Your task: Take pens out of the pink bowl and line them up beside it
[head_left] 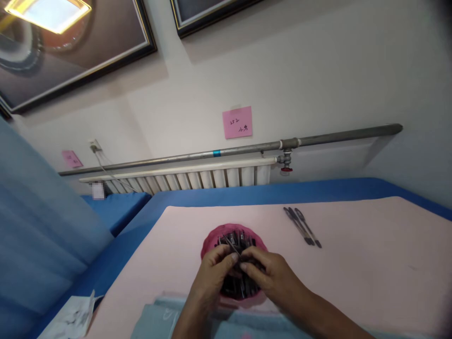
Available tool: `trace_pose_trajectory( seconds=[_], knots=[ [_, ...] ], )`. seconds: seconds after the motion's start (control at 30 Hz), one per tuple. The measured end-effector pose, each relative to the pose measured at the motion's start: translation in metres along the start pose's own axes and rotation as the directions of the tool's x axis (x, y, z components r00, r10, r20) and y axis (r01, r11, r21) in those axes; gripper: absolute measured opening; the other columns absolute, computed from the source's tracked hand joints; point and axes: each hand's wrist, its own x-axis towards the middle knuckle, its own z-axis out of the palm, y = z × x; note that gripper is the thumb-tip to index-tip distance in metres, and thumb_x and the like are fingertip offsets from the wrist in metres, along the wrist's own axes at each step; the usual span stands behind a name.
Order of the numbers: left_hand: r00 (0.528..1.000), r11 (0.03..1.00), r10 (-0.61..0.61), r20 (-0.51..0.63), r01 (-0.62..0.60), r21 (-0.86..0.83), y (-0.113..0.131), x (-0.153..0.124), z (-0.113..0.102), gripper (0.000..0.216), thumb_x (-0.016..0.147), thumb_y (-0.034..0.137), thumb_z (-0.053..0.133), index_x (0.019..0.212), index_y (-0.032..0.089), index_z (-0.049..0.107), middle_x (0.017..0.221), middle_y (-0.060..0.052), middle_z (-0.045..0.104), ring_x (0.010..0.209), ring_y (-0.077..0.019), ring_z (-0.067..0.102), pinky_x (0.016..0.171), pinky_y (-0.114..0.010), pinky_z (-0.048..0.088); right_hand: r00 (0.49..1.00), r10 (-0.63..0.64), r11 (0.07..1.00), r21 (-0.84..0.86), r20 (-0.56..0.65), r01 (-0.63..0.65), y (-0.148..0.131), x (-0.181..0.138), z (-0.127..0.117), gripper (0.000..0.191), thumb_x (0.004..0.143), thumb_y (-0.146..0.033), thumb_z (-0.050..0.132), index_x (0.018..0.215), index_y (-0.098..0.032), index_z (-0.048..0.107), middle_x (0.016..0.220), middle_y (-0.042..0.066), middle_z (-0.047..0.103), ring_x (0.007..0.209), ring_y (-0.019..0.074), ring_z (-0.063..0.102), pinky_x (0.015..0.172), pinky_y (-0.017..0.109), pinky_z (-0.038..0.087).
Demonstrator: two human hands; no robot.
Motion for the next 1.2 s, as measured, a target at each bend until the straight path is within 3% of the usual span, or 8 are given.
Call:
trace_pose_trajectory(
  seconds=[0.17, 0.23, 0.33, 0.5, 0.7, 1.03, 1.2],
  knots=[
    [0.986, 0.988, 0.008, -0.169, -0.034, -0.151, 0.003, 0.003, -0.003, 0.025, 0.069, 0.033, 0.067, 0.086, 0.015, 0.061, 0.081, -0.004, 0.065, 0.071, -0.0148, 0.063, 0.06, -0.025, 0.052, 0.974, -0.133, 0.982, -0.16, -0.182, 0.104, 0.006, 0.009, -0.027, 0.018, 0.083, -0.029, 0.045, 0.084, -0.02, 0.061, 0.084, 0.004, 0.063, 0.08, 0.0173, 0.058, 0.073, 0.03, 0.045],
    [0.973, 0.978, 0.0, -0.231, -0.048, -0.203, 0.006, 0.005, -0.006, 0.027, 0.068, 0.033, 0.068, 0.085, 0.016, 0.058, 0.077, -0.003, 0.065, 0.068, -0.0162, 0.064, 0.058, -0.027, 0.053, 0.966, -0.121, 0.952, -0.303, -0.229, 0.048, 0.012, 0.014, -0.042, 0.016, 0.081, -0.025, 0.045, 0.079, -0.02, 0.06, 0.089, 0.006, 0.062, 0.087, 0.0194, 0.056, 0.077, 0.032, 0.044],
    [0.964, 0.968, -0.017, -0.264, -0.051, -0.247, 0.007, 0.006, -0.008, 0.028, 0.068, 0.031, 0.068, 0.088, 0.016, 0.054, 0.072, -0.002, 0.063, 0.067, -0.0185, 0.066, 0.054, -0.029, 0.054, 0.989, -0.071, 0.876, -0.483, -0.127, 0.001, 0.02, 0.018, -0.054, 0.016, 0.077, -0.016, 0.046, 0.074, -0.019, 0.061, 0.094, 0.007, 0.061, 0.092, 0.0208, 0.053, 0.083, 0.034, 0.041],
    [0.969, 0.963, -0.029, -0.245, -0.039, -0.267, 0.005, 0.006, -0.006, 0.031, 0.07, 0.032, 0.066, 0.094, 0.017, 0.052, 0.072, -0.002, 0.063, 0.068, -0.0197, 0.067, 0.051, -0.028, 0.054, 0.998, 0.044, 0.814, -0.581, 0.039, -0.013, 0.025, 0.015, -0.04, 0.022, 0.077, -0.013, 0.044, 0.082, -0.018, 0.065, 0.096, 0.008, 0.059, 0.091, 0.0204, 0.051, 0.083, 0.032, 0.038],
    [0.973, 0.969, -0.011, -0.23, -0.046, -0.241, 0.001, 0.007, -0.005, 0.026, 0.071, 0.034, 0.065, 0.087, 0.016, 0.052, 0.072, -0.001, 0.062, 0.06, -0.0149, 0.065, 0.05, -0.026, 0.054, 0.993, 0.111, 0.775, -0.629, 0.044, -0.059, 0.034, 0.02, -0.025, 0.022, 0.078, -0.016, 0.047, 0.092, -0.017, 0.064, 0.108, 0.009, 0.053, 0.094, 0.0216, 0.048, 0.083, 0.032, 0.036],
    [0.968, 0.969, -0.019, -0.251, -0.044, -0.242, 0.001, 0.007, -0.003, 0.029, 0.067, 0.035, 0.068, 0.084, 0.015, 0.055, 0.072, -0.002, 0.062, 0.055, -0.0126, 0.062, 0.047, -0.025, 0.052, 0.976, 0.198, 0.782, -0.615, 0.088, -0.103, 0.037, 0.026, -0.026, 0.02, 0.074, -0.013, 0.048, 0.085, -0.017, 0.064, 0.092, 0.008, 0.057, 0.084, 0.019, 0.052, 0.071, 0.028, 0.037],
    [0.97, 0.972, -0.018, -0.243, -0.04, -0.232, -0.001, 0.009, -0.004, 0.028, 0.068, 0.035, 0.067, 0.084, 0.016, 0.055, 0.072, -0.002, 0.062, 0.056, -0.0135, 0.063, 0.047, -0.025, 0.052, 0.975, 0.203, 0.786, -0.61, 0.094, -0.105, 0.037, 0.026, -0.027, 0.024, 0.076, -0.016, 0.049, 0.095, -0.019, 0.064, 0.097, 0.007, 0.059, 0.09, 0.0198, 0.052, 0.075, 0.029, 0.036]
  ],
)
